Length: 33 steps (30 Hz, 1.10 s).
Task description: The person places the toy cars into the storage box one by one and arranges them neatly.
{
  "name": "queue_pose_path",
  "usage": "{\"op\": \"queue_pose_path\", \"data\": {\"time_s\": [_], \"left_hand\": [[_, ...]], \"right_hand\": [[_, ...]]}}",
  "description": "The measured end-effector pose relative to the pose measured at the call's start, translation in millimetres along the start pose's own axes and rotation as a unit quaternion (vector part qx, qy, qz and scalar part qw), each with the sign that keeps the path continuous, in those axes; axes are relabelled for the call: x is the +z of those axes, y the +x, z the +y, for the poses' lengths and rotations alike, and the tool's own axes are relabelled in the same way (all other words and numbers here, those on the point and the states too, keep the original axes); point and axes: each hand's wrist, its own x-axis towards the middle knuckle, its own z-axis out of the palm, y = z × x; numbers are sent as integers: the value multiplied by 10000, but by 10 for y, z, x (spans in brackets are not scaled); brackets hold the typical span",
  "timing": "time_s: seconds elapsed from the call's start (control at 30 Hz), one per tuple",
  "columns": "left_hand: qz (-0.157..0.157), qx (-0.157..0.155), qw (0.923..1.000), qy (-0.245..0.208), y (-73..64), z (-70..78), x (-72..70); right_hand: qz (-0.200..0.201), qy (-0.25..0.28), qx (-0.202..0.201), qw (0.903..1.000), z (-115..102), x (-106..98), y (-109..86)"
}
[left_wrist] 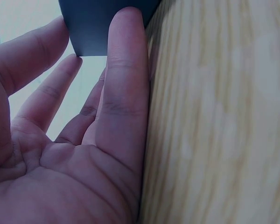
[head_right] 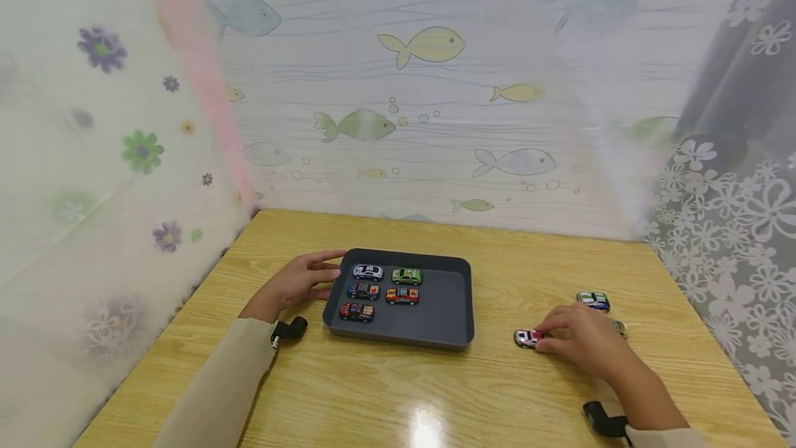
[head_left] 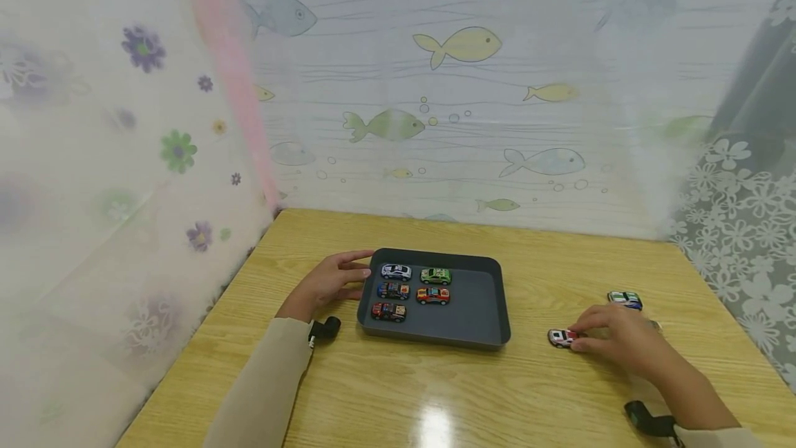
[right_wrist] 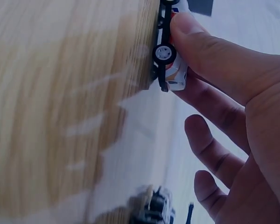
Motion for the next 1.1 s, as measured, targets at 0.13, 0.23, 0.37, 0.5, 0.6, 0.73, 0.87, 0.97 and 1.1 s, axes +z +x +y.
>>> {"op": "queue_pose_path", "data": {"time_s": [0.13,0.23,0.37,0.5,0.6,0.73,0.87,0.97,1.1], "left_hand": [[-29,-24,10000,-35,14,-4,11],[-51,-27,10000,-14,25,-7,21],[-45,-24,10000,25,31,-4,33],[-33,-32,10000,76,23,17,32],[-15,-51,9999,132,12,37,23],[40,-82,9999,74,2,30,14],[27,-66,10000,8,-2,19,8],[3,-60,10000,-3,-1,21,3],[-40,-42,10000,22,5,17,-1]], "right_hand": [[60,30,-98,9999,-62,34,40],[-9,67,5,10000,-107,46,61],[-116,-57,172,9998,-140,48,77],[-124,-138,168,9997,-163,53,95],[-151,-141,146,9997,-191,54,126],[-204,-148,140,9996,-217,72,172],[-156,-134,99,9997,-234,109,204],[-86,-103,-31,9999,-259,136,236],[-76,0,-143,9999,-301,173,279]]}}
